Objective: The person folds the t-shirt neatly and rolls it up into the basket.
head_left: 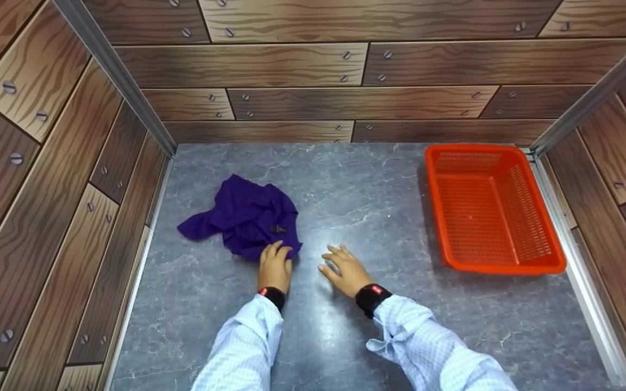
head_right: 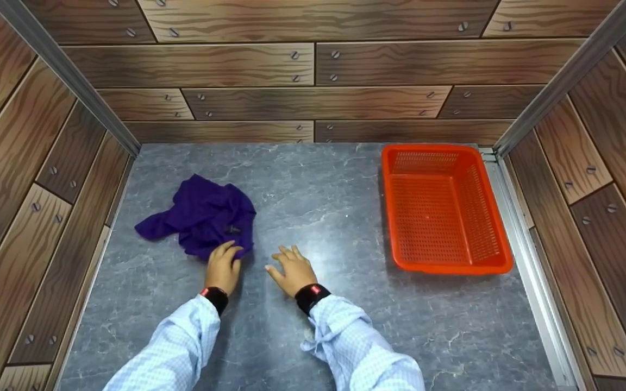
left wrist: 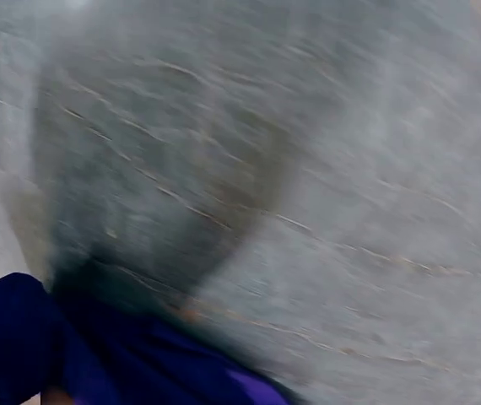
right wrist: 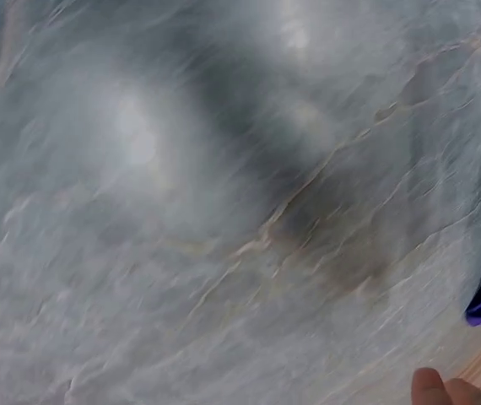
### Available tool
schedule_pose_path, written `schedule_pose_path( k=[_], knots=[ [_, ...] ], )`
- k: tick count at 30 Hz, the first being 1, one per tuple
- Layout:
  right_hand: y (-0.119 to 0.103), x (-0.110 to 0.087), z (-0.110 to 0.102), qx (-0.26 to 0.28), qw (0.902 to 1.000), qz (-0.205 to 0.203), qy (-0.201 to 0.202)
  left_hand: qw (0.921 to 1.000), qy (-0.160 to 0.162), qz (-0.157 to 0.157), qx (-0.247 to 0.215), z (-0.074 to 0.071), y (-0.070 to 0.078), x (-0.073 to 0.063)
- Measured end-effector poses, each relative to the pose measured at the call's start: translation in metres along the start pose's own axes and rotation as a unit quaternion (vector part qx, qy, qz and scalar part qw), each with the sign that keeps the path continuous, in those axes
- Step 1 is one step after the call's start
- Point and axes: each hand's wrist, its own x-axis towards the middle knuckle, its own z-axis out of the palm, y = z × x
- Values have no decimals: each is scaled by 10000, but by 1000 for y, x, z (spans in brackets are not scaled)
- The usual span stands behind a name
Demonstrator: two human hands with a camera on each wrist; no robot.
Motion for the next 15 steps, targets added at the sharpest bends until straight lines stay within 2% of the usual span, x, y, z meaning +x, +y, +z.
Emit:
schedule_pose_path(
  k=[5,15],
  knots=[
    [-7,1,6,470,9986,138,-200,9995,-188,239,-129,4,13,-5],
    [-12,4,12,1232,9876,946,-230,9953,-326,753,-522,17,33,-16]
  ],
)
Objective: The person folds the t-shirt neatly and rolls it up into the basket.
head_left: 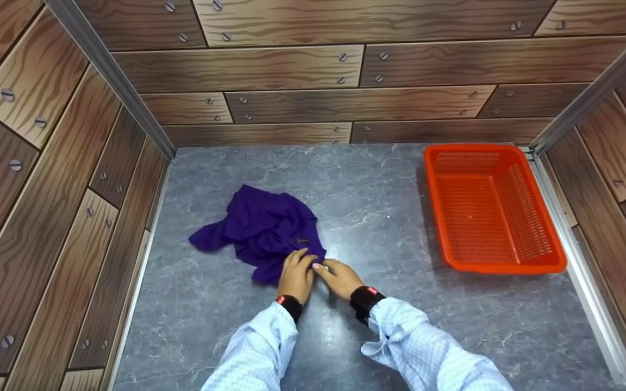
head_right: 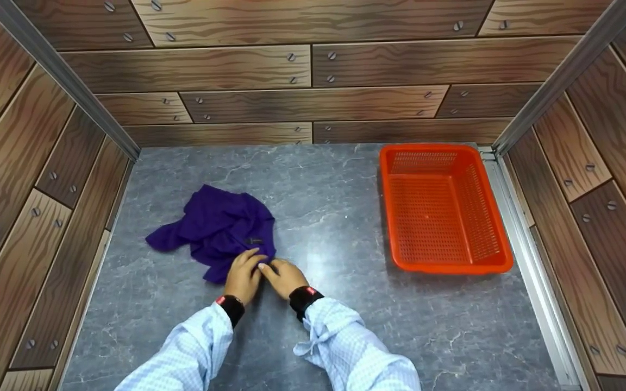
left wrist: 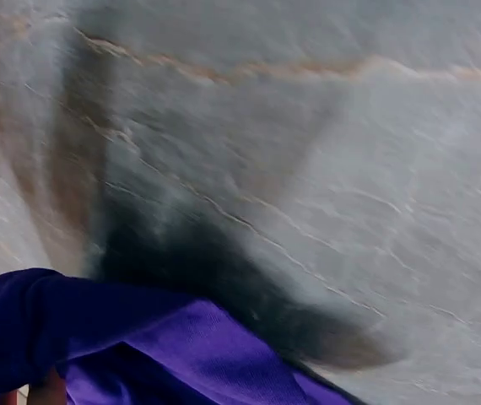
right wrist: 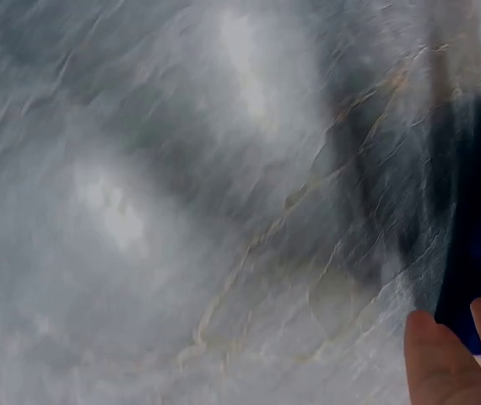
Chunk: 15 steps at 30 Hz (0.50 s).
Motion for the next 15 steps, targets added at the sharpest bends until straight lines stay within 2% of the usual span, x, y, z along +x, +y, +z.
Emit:
schedule_pose_path(
  k=[4,8,15],
  knots=[
    [-1,-1,0,381,9987,316,104,9997,-68,56,-229,5,4,-3],
    [-2,-1,0,694,9958,459,384,9989,-217,-11,-407,7,5,-5],
    [-2,1,-2,875,9930,348,712,9971,-638,-65,-407,6,4,-7]
  ],
)
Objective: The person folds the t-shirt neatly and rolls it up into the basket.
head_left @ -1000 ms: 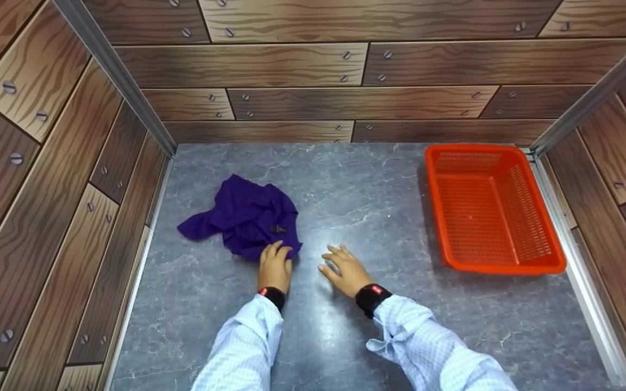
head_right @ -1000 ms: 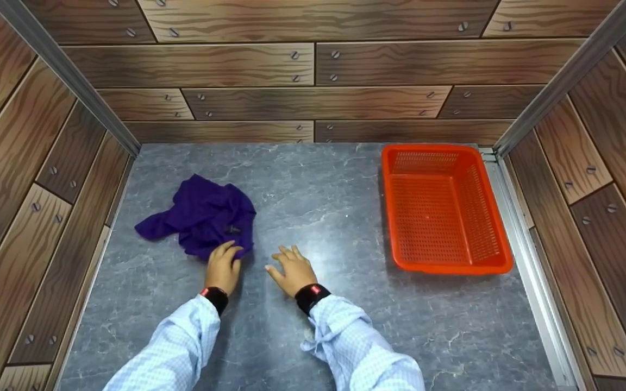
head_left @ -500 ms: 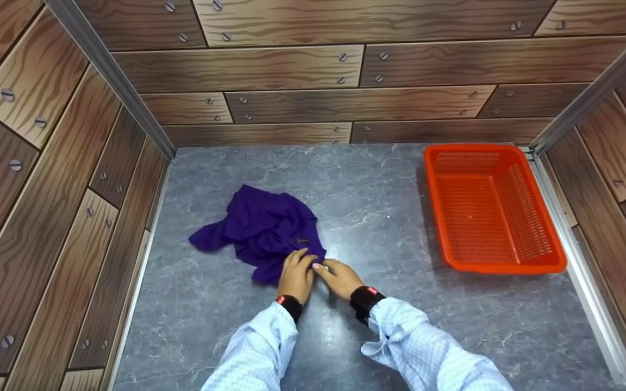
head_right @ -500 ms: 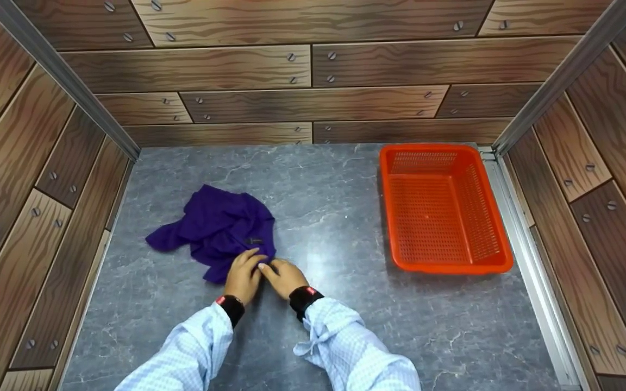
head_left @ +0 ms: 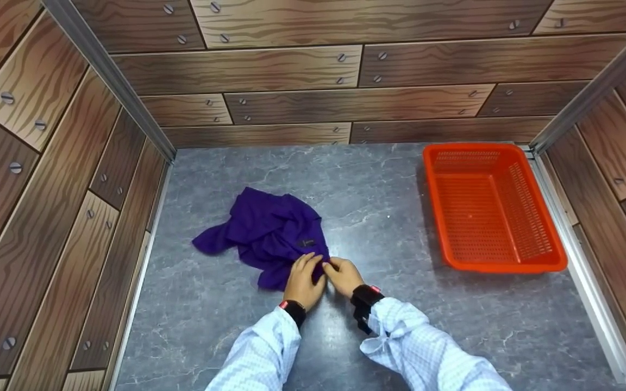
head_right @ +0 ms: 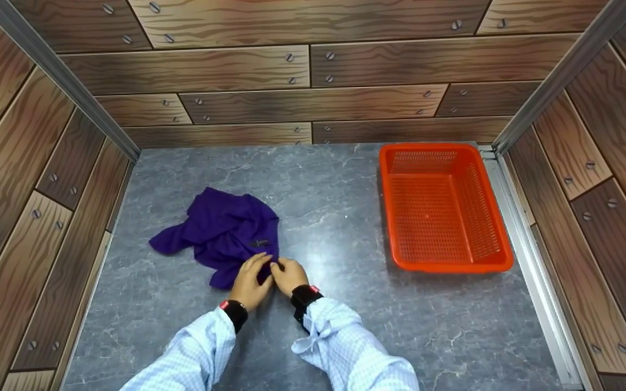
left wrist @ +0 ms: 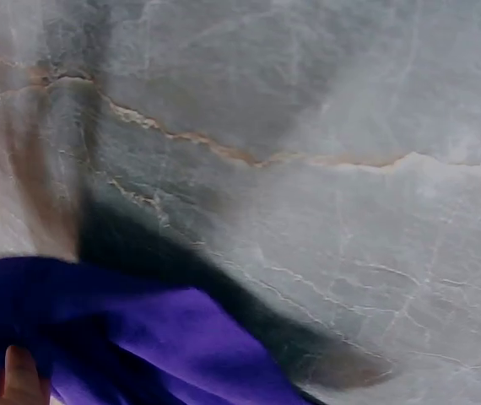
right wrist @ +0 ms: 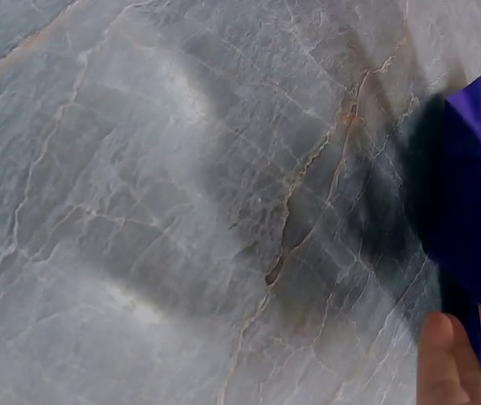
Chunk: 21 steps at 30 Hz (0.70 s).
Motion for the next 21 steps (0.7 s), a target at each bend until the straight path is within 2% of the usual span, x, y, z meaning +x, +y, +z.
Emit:
schedule_pose_path(
  k=[3,5,8,10,13,16,19,21],
  knots=[
    [0,1,-2,166,9998,79,50,9999,35,-135,-103,-1,-2,-3],
    [0,2,-3,392,9990,181,62,9992,218,-298,-169,-2,-6,-6],
    [-3,3,-5,776,9963,351,88,9957,697,-574,-217,-3,-14,-9],
    [-5,4,-7,1073,9934,397,83,9904,1091,-835,-169,-3,-20,-11],
    [-10,5,-10,1342,9897,470,154,9767,1631,-1388,-118,-4,-31,-13],
    [-16,8,-13,1577,9861,456,237,9558,2018,-2125,-229,-6,-40,-15],
    [-22,10,-16,1847,9815,428,273,9349,2114,-2801,-528,-9,-47,-14],
    [-26,10,-17,2005,9785,401,279,9240,2081,-3129,-705,-12,-51,-11]
  ],
)
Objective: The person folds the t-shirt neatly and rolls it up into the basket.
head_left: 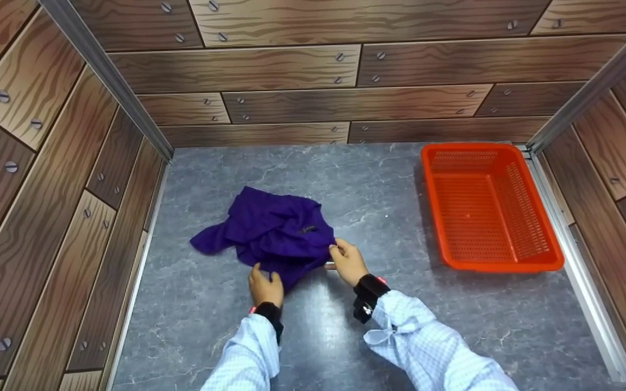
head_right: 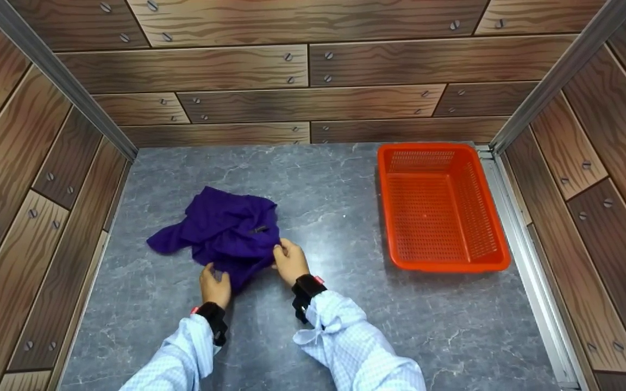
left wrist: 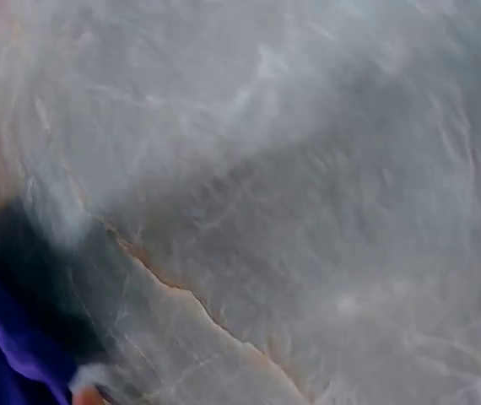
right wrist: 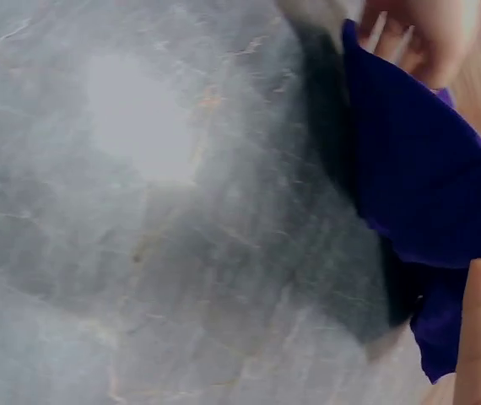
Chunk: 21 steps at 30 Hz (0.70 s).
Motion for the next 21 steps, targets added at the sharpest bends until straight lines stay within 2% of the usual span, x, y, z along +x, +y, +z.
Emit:
schedule_pose_path(
  k=[5,10,13,17,21],
  knots=[
    [-7,-1,-3,300,9995,-43,91,9986,-107,-486,-198,-3,1,15],
    [-8,-2,-8,439,9987,-92,230,9972,-297,-659,193,-2,0,25],
    [-6,-2,-13,450,9984,-153,298,9953,-435,-386,771,-1,-2,25],
    [-4,-3,-21,453,9980,-137,429,9863,-521,376,1520,0,-6,25],
    [-4,-3,-31,534,9967,-82,613,9800,-583,791,1728,-1,-7,26]
  ],
)
